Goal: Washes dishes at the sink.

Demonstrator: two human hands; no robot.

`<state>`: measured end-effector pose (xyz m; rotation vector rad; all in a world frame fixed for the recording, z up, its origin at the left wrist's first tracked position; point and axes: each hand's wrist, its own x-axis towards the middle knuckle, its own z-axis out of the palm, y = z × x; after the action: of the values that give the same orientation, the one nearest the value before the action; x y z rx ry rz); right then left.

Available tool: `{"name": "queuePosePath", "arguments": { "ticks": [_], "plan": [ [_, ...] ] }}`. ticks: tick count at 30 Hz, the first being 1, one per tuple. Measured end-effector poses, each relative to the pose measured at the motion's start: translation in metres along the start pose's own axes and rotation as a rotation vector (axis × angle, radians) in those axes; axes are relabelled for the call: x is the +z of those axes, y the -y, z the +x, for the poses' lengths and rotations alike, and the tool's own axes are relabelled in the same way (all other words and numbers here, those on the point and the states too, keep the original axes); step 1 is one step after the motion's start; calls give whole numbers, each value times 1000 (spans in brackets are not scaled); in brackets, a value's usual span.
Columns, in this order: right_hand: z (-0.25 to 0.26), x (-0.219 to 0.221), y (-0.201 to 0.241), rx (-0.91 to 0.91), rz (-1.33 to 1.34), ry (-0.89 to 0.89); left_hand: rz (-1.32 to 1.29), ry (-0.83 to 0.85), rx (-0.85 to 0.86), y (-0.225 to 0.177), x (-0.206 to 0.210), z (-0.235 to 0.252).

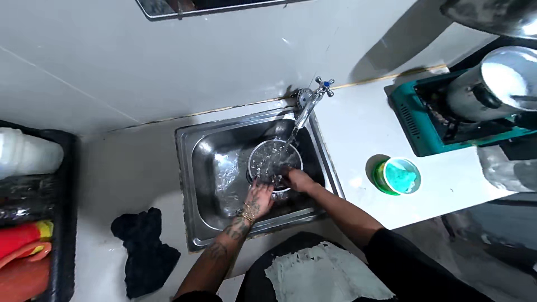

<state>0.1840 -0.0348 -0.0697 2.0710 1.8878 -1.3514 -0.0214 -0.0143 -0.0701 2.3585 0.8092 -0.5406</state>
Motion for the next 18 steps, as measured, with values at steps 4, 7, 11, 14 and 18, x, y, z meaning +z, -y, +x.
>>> {"name": "queuePosePath", "arguments": {
  "ticks": [4, 7, 11, 14, 18],
  "plan": [
    [-22, -2, -4, 75, 727, -351, 81, 44, 45, -8, 14, 30],
    [-37, 0, -10, 67, 1365, -437, 99, 121, -1, -21, 8, 36],
    [-65, -6, -24, 96, 1654, -515, 68, 59, -55, -29, -10, 27],
    [-89, -3, -37, 86, 1563, -623, -135, -83, -101, -33, -46, 19],
    [-101, 5, -38, 63, 1470, -570, -578, -285, -212, -9, -66, 19]
  ]
}}
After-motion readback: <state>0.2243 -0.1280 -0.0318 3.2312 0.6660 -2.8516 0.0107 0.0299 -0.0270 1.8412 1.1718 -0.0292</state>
